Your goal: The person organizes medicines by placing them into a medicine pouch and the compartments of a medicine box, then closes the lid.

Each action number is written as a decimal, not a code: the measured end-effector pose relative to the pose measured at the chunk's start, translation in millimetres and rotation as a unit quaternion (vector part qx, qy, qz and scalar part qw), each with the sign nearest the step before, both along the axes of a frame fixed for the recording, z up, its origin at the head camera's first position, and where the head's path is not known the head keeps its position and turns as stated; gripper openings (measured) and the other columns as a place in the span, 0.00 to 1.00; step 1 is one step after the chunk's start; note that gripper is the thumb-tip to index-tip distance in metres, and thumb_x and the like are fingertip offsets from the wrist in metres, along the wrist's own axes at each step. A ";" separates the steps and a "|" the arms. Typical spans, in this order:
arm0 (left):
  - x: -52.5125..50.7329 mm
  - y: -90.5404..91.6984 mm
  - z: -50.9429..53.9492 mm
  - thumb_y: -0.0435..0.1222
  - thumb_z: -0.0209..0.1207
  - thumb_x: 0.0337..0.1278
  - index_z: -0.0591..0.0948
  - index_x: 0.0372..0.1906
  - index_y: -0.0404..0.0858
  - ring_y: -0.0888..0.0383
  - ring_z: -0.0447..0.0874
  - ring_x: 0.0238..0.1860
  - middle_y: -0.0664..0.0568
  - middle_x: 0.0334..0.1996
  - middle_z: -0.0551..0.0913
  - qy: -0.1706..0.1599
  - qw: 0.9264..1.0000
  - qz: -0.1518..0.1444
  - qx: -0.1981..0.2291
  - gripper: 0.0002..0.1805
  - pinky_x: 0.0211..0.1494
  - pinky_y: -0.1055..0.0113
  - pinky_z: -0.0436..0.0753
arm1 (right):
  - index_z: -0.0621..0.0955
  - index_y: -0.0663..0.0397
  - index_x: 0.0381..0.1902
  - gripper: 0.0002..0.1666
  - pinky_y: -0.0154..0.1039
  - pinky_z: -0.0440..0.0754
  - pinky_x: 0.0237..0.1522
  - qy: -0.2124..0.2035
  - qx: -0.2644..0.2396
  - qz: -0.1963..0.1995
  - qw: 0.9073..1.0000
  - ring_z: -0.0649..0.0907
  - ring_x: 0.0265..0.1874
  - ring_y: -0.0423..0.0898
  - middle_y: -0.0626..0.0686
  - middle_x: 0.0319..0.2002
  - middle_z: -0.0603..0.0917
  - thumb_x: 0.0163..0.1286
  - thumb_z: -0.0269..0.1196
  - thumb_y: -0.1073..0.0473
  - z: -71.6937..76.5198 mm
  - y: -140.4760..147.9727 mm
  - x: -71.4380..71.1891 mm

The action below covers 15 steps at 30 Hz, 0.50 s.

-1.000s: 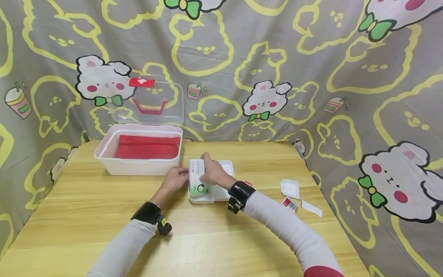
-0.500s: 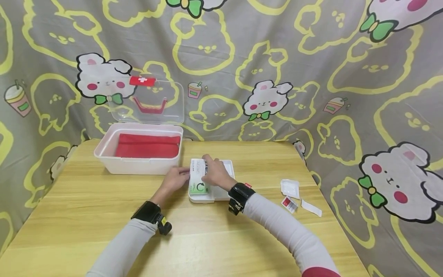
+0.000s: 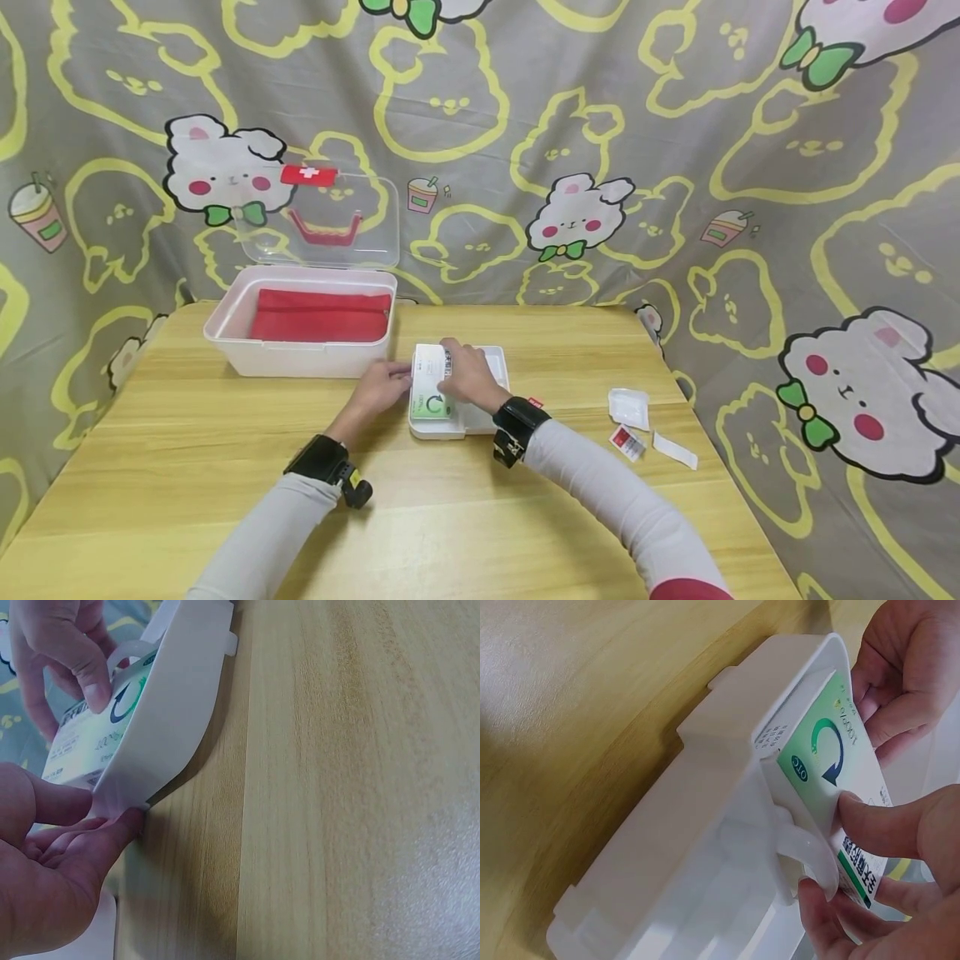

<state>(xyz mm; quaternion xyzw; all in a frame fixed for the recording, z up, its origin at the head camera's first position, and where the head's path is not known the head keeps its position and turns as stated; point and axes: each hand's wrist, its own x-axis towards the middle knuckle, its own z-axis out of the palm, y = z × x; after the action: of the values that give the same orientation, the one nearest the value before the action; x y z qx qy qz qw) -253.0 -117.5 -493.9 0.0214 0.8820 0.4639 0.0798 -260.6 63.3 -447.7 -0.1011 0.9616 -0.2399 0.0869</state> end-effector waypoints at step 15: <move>2.4 0.0 0.3 0.34 0.55 0.69 0.78 0.63 0.29 0.37 0.70 0.71 0.34 0.65 0.78 -0.002 1.000 0.002 -0.003 0.22 0.74 0.44 0.68 | 0.69 0.55 0.73 0.47 0.55 0.63 0.75 -0.002 0.022 0.012 1.000 0.76 0.67 0.60 0.60 0.66 0.79 0.56 0.74 0.60 -6.3 -1.5 -5.0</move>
<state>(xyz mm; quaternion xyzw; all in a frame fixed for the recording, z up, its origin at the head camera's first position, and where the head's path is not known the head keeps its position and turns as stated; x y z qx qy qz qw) -250.6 -117.6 -493.6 0.0182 0.8835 0.4611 0.0805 -265.6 61.8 -454.0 -0.1100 0.9652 -0.2178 0.0943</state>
